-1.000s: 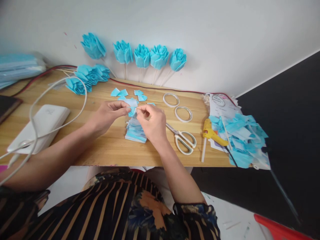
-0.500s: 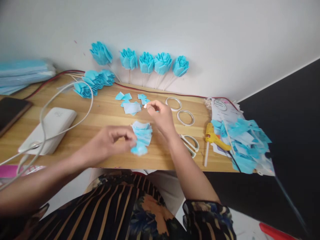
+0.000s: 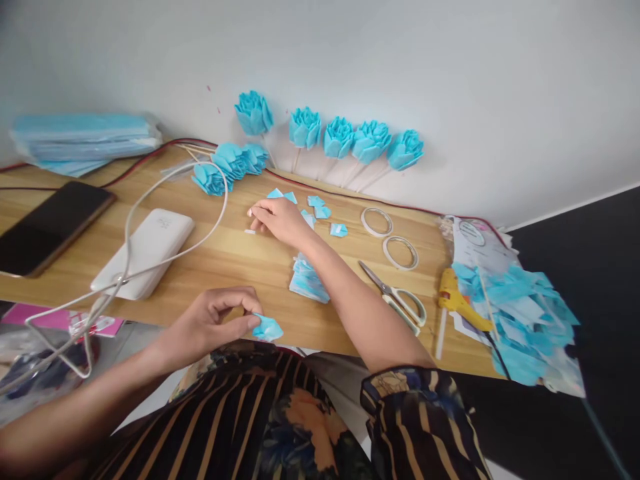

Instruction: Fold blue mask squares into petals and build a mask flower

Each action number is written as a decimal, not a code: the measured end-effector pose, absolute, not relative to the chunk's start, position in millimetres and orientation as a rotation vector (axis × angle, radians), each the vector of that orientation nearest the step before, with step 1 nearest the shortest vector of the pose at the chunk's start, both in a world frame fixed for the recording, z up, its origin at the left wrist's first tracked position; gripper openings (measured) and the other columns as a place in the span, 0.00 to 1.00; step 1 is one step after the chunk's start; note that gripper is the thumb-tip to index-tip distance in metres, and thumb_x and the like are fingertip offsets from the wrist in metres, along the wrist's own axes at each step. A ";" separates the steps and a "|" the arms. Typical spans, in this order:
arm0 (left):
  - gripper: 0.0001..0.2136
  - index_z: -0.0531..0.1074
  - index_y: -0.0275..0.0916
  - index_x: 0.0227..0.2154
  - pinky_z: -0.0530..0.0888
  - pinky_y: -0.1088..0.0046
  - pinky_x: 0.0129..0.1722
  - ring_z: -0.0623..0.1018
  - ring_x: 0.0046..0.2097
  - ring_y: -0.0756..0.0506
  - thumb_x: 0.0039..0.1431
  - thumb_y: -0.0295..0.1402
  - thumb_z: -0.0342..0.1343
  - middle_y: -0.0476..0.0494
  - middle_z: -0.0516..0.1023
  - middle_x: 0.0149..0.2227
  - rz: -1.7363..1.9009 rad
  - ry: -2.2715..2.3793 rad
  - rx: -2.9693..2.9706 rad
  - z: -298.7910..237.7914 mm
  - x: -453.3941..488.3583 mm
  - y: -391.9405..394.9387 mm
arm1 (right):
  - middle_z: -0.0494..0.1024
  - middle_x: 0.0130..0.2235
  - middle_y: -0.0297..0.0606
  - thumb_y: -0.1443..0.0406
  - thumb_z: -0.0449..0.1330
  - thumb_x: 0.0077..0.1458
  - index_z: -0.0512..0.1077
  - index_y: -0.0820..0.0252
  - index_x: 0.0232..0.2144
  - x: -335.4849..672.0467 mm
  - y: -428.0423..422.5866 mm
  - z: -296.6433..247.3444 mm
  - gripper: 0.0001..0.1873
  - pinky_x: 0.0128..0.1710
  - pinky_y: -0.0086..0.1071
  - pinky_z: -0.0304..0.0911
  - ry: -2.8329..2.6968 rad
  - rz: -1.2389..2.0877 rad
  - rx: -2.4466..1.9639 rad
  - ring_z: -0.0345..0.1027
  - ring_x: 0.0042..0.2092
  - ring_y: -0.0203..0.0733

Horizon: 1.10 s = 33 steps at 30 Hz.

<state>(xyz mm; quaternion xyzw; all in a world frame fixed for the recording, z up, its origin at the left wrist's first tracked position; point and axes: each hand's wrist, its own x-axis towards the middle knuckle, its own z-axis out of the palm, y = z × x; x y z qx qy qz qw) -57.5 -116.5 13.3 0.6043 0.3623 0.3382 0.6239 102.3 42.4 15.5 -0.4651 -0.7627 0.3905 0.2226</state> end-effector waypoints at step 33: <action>0.09 0.77 0.37 0.26 0.70 0.74 0.33 0.72 0.29 0.51 0.57 0.37 0.63 0.50 0.76 0.26 1.009 1.117 1.432 9.1 -56.5 -72.3 | 0.82 0.34 0.34 0.64 0.62 0.60 0.81 0.54 0.34 156.6 -43.0 65.0 0.06 0.43 0.36 0.64 -2.318 0.712 -1.189 0.73 0.37 0.41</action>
